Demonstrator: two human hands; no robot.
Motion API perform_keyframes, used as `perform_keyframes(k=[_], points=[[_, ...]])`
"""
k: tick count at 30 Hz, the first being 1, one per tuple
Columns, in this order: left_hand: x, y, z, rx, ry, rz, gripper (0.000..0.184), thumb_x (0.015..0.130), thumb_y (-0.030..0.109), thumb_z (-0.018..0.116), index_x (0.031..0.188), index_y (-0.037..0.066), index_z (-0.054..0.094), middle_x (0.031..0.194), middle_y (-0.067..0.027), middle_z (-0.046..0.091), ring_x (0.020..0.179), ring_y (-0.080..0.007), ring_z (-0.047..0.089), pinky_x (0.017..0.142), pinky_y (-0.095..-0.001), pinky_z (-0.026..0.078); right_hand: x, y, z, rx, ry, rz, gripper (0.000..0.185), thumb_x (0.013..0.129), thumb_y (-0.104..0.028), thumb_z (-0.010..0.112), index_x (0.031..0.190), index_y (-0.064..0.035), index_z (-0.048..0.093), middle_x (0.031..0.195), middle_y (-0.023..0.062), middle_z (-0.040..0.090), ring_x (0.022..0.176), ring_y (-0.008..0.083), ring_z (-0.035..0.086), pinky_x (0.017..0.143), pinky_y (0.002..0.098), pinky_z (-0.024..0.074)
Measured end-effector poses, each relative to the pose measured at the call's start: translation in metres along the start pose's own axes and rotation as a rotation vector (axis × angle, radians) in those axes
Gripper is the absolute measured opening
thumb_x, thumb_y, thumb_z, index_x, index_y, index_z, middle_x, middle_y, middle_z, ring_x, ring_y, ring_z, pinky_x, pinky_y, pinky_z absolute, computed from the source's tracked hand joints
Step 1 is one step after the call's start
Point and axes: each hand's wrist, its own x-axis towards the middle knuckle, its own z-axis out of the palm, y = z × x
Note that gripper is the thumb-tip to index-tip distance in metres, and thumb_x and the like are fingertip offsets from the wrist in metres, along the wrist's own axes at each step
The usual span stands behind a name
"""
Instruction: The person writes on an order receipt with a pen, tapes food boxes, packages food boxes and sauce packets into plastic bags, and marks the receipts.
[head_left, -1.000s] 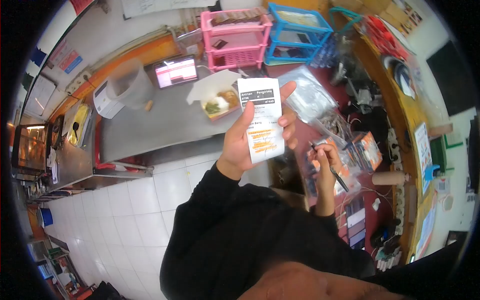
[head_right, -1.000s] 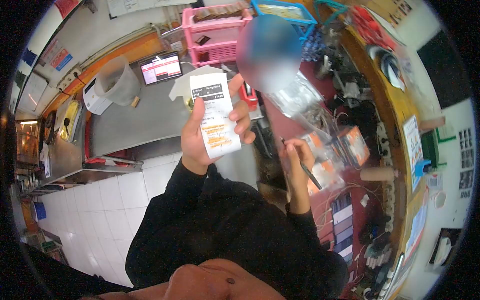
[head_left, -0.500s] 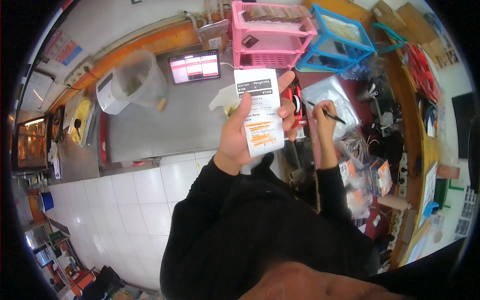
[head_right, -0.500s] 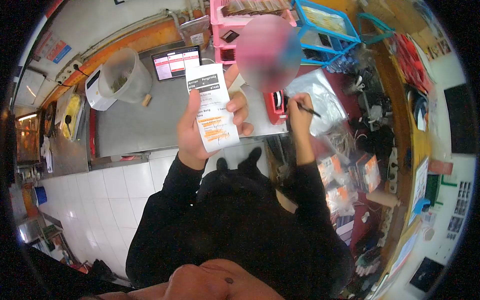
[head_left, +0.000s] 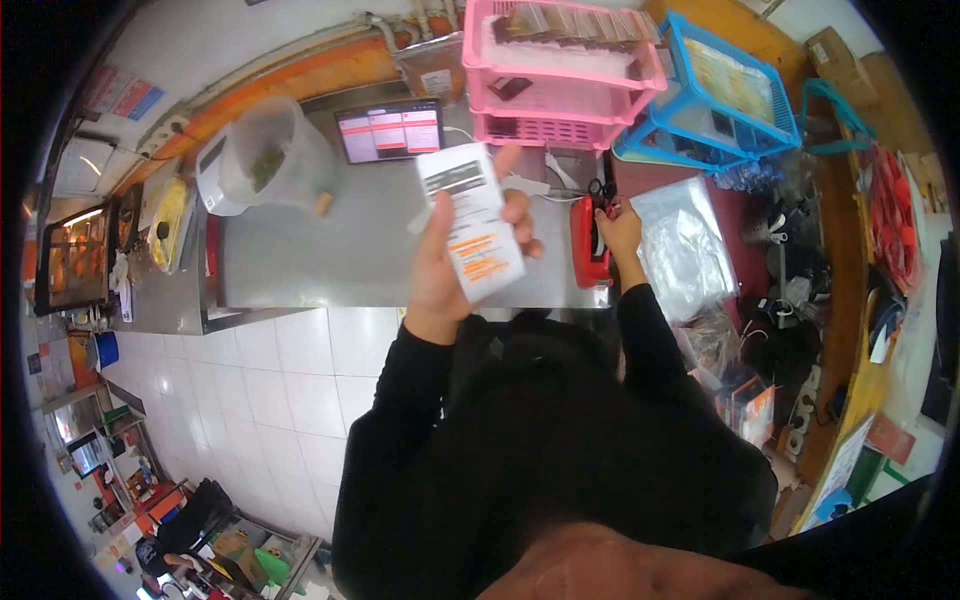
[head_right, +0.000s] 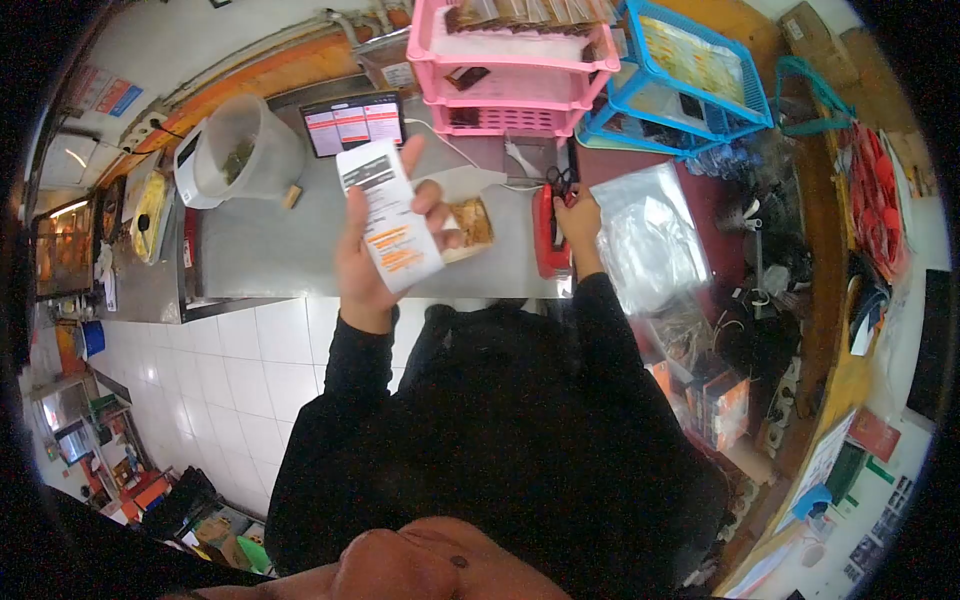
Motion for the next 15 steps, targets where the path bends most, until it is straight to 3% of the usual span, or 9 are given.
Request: perform_keyframes(k=[3,4,7,9,10,13,14,15], points=[[0.003,-0.012,-0.037,0.249,0.206,0.114,0.067,0.098,0.051,0.03,0.147,0.006,0.02,0.096,-0.006,0.049,0.089,-0.0176,0.053,0.083,-0.0351,0.047,-0.02,-0.029,-0.029,0.096,0.139,0.083,0.041,0.071,-0.024,0.076,0.103,-0.0069,0.06,0.076,0.0074,0.06,0.067,0.0257,0.059,0.062,0.0379,0.0469],[0.002,-0.023,-0.063,0.366,0.296,0.162,0.066,0.098,0.05,0.031,0.146,0.005,0.021,0.101,-0.0066,0.05,0.091,-0.0179,0.053,0.083,-0.0335,0.047,-0.03,-0.04,-0.035,0.174,0.209,0.041,0.033,0.078,-0.022,0.072,0.103,-0.0064,0.057,0.068,0.0024,0.052,0.061,0.0167,0.052,0.057,0.0324,0.0422],[-0.006,-0.103,-0.119,0.852,0.488,-0.178,0.053,0.101,0.044,0.031,0.137,0.006,0.039,0.11,-0.0075,0.051,0.094,-0.0191,0.053,0.083,-0.0311,0.045,-0.063,-0.085,-0.061,0.603,-0.403,-0.043,0.02,0.086,-0.019,0.065,0.098,-0.0056,0.057,0.068,-0.0002,0.049,0.064,0.0083,0.047,0.057,0.027,0.0391],[-0.001,-0.145,-0.135,1.124,0.385,-0.014,0.046,0.099,0.04,0.039,0.127,0.006,0.05,0.115,-0.0116,0.051,0.101,-0.025,0.051,0.089,-0.0361,0.04,-0.085,-0.064,-0.029,0.699,-0.578,-0.035,0.014,0.089,-0.018,0.061,0.092,-0.0052,0.057,0.067,-0.0017,0.048,0.064,0.005,0.044,0.055,0.0249,0.0366],[0.002,-0.149,-0.147,1.378,0.202,0.203,0.042,0.097,0.038,0.045,0.122,0.005,0.054,0.117,-0.0141,0.05,0.106,-0.0284,0.048,0.093,-0.0394,0.037,-0.093,-0.052,-0.013,0.744,-0.663,-0.03,0.013,0.09,-0.018,0.059,0.089,-0.005,0.057,0.066,-0.0024,0.048,0.063,0.0034,0.042,0.054,0.0239,0.0353],[-0.012,-0.143,-0.205,1.481,0.331,0.133,0.036,0.094,0.028,0.051,0.122,0.005,0.055,0.119,-0.0181,0.048,0.112,-0.0342,0.043,0.098,-0.0438,0.031,-0.096,-0.037,0.007,0.523,-0.477,0.124,0.021,0.091,-0.022,0.062,0.093,-0.001,0.061,0.067,-0.0013,0.054,0.061,0.0046,0.047,0.054,0.0237,0.0385],[-0.024,-0.135,-0.227,1.581,0.443,0.213,0.038,0.091,0.023,0.055,0.125,0.006,0.052,0.119,-0.0198,0.045,0.11,-0.0351,0.043,0.097,-0.0447,0.032,-0.093,-0.041,0.011,0.229,-0.319,0.077,0.024,0.089,-0.021,0.062,0.091,0.003,0.06,0.061,0.0031,0.055,0.058,0.0082,0.05,0.054,0.0263,0.0394],[-0.035,-0.119,-0.237,1.696,0.614,0.293,0.043,0.088,0.02,0.058,0.128,0.006,0.049,0.12,-0.0208,0.044,0.109,-0.0348,0.044,0.096,-0.0436,0.033,-0.091,-0.031,0.028,0.077,-0.152,-0.053,0.027,0.087,-0.021,0.062,0.096,0.0044,0.058,0.059,0.01,0.057,0.054,0.0197,0.055,0.053,0.0349,0.0427]])
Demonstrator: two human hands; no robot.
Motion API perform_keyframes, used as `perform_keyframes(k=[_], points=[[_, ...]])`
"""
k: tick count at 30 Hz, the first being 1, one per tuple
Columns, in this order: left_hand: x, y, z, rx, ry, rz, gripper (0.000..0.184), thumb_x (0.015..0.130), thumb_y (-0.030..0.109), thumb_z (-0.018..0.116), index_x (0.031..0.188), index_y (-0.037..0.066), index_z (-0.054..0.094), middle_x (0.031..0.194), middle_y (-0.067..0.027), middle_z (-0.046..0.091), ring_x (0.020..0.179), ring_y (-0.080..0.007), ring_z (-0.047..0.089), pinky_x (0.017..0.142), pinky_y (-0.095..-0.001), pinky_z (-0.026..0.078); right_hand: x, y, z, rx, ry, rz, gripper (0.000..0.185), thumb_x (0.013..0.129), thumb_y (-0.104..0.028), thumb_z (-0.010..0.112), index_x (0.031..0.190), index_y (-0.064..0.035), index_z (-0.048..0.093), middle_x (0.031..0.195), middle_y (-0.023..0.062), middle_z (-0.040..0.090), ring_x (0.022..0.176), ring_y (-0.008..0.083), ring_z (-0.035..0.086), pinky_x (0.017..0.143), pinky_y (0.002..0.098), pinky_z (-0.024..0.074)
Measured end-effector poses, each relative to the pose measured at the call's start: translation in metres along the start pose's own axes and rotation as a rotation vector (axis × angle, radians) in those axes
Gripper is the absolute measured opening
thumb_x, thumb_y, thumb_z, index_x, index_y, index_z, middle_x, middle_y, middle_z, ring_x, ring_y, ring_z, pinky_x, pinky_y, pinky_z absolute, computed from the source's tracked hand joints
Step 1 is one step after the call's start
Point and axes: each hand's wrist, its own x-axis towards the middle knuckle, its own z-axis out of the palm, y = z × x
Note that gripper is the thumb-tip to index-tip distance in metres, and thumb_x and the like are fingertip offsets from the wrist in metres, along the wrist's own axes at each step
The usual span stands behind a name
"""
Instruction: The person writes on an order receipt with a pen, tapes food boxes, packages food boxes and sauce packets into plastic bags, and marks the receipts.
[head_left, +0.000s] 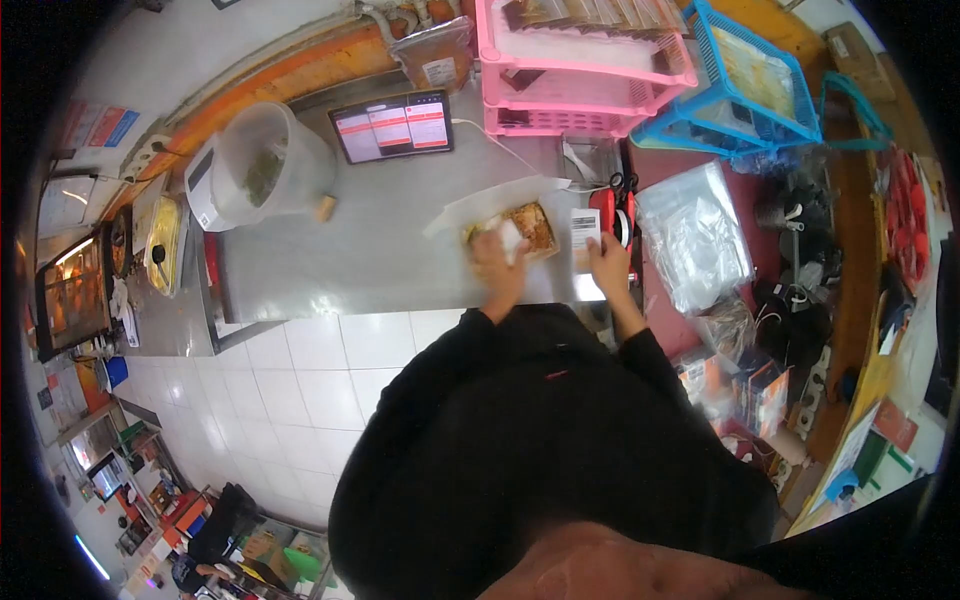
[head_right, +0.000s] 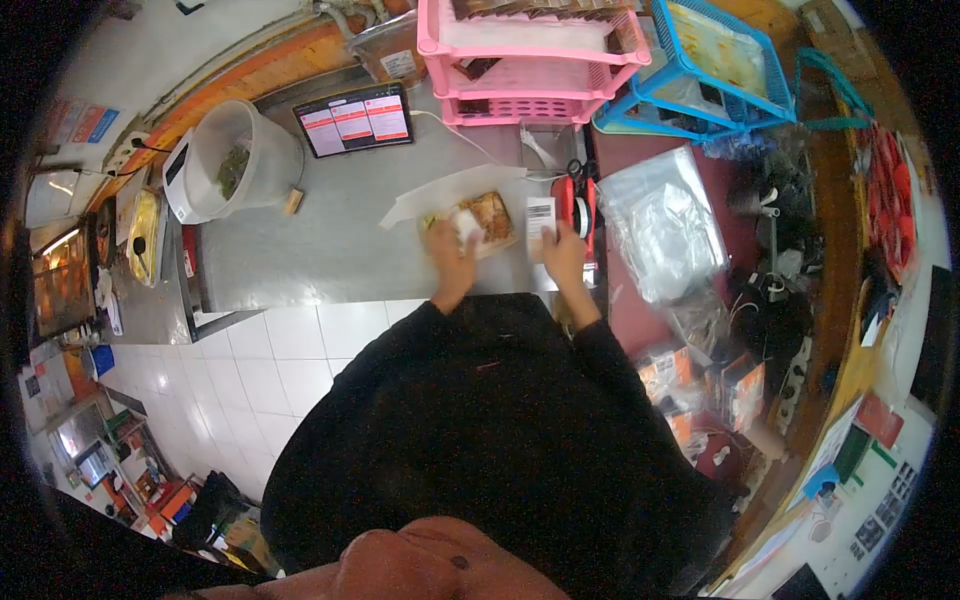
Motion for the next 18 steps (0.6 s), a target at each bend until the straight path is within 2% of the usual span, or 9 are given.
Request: perform_keyframes(k=[1,2,5,8,9,10,12,15,18], points=[[-0.003,-0.015,-0.015,0.135,0.156,-0.026,0.049,0.086,0.017,0.061,0.131,0.006,0.046,0.12,-0.0218,0.042,0.108,-0.0346,0.045,0.095,-0.0426,0.035,0.006,-0.006,0.004,-0.16,-0.015,0.058,0.027,0.086,-0.021,0.062,0.1,0.0027,0.058,0.068,0.0138,0.06,0.063,0.0266,0.058,0.059,0.039,0.0447],[-0.004,-0.028,-0.028,0.158,0.088,-0.104,0.053,0.084,0.014,0.061,0.133,0.006,0.044,0.12,-0.0221,0.042,0.107,-0.0341,0.045,0.093,-0.0415,0.036,0.012,-0.012,0.007,-0.32,-0.031,0.114,0.029,0.085,-0.021,0.062,0.104,0.0009,0.058,0.077,0.0176,0.063,0.071,0.0335,0.061,0.065,0.0432,0.0468],[-0.007,-0.083,-0.051,0.14,-0.105,-0.276,0.061,0.079,0.005,0.06,0.137,0.006,0.04,0.12,-0.0224,0.042,0.105,-0.0328,0.047,0.089,-0.0383,0.041,0.024,-0.032,0.019,-0.415,0.234,-0.118,0.03,0.085,-0.021,0.061,0.108,-0.0023,0.057,0.1,0.0193,0.061,0.093,0.0372,0.057,0.077,0.0461,0.0461],[0.001,-0.121,-0.074,0.046,-0.218,-0.262,0.061,0.077,-0.002,0.057,0.136,0.006,0.043,0.122,-0.0218,0.042,0.104,-0.0326,0.049,0.086,-0.0356,0.044,0.026,-0.066,0.014,-0.332,0.117,-0.064,0.029,0.084,-0.02,0.06,0.108,-0.0038,0.058,0.116,0.0203,0.054,0.107,0.0372,0.051,0.087,0.0452,0.0428],[0.006,-0.124,-0.085,0.087,-0.207,-0.215,0.06,0.076,-0.003,0.055,0.135,0.006,0.045,0.122,-0.0219,0.042,0.104,-0.0328,0.049,0.085,-0.035,0.044,0.026,-0.058,0.026,-0.339,0.12,-0.204,0.032,0.082,-0.019,0.064,0.109,-0.0031,0.057,0.108,0.0186,0.058,0.094,0.0341,0.057,0.081,0.04,0.0468],[0.009,-0.128,-0.096,0.128,-0.195,-0.167,0.06,0.076,-0.004,0.054,0.134,0.006,0.046,0.122,-0.0219,0.042,0.105,-0.033,0.049,0.085,-0.0344,0.044,0.02,-0.048,0.043,-0.16,-0.08,-0.064,0.031,0.083,-0.019,0.065,0.108,-0.0034,0.057,0.106,0.0157,0.059,0.092,0.0302,0.058,0.076,0.0387,0.0493],[0.01,-0.137,-0.11,-0.005,-0.15,-0.175,0.042,0.083,0.006,0.059,0.125,0.005,0.057,0.111,-0.018,0.056,0.096,-0.0274,0.056,0.08,-0.0317,0.046,0.008,-0.036,0.078,0.209,-0.47,0.217,0.029,0.084,-0.021,0.067,0.107,-0.0039,0.058,0.102,0.0098,0.062,0.089,0.0222,0.062,0.067,0.0361,0.0542],[0.014,-0.149,-0.118,-0.201,-0.179,-0.353,0.036,0.086,0.018,0.064,0.119,0.003,0.061,0.1,-0.0126,0.063,0.088,-0.0228,0.06,0.076,-0.0306,0.048,-0.01,-0.048,0.106,0.596,-0.422,0.488,0.03,0.083,-0.023,0.07,0.104,-0.0044,0.06,0.096,0.0058,0.063,0.081,0.0164,0.062,0.059,0.0316,0.0547],[0.025,-0.151,-0.121,-0.37,-0.188,-0.619,0.036,0.087,0.025,0.066,0.114,0.002,0.064,0.097,-0.0086,0.066,0.085,-0.021,0.061,0.076,-0.0307,0.048,-0.01,-0.047,0.109,0.665,-0.453,0.6,0.032,0.083,-0.023,0.071,0.107,-0.0057,0.059,0.098,0.0069,0.063,0.084,0.0185,0.063,0.062,0.0337,0.0554]])
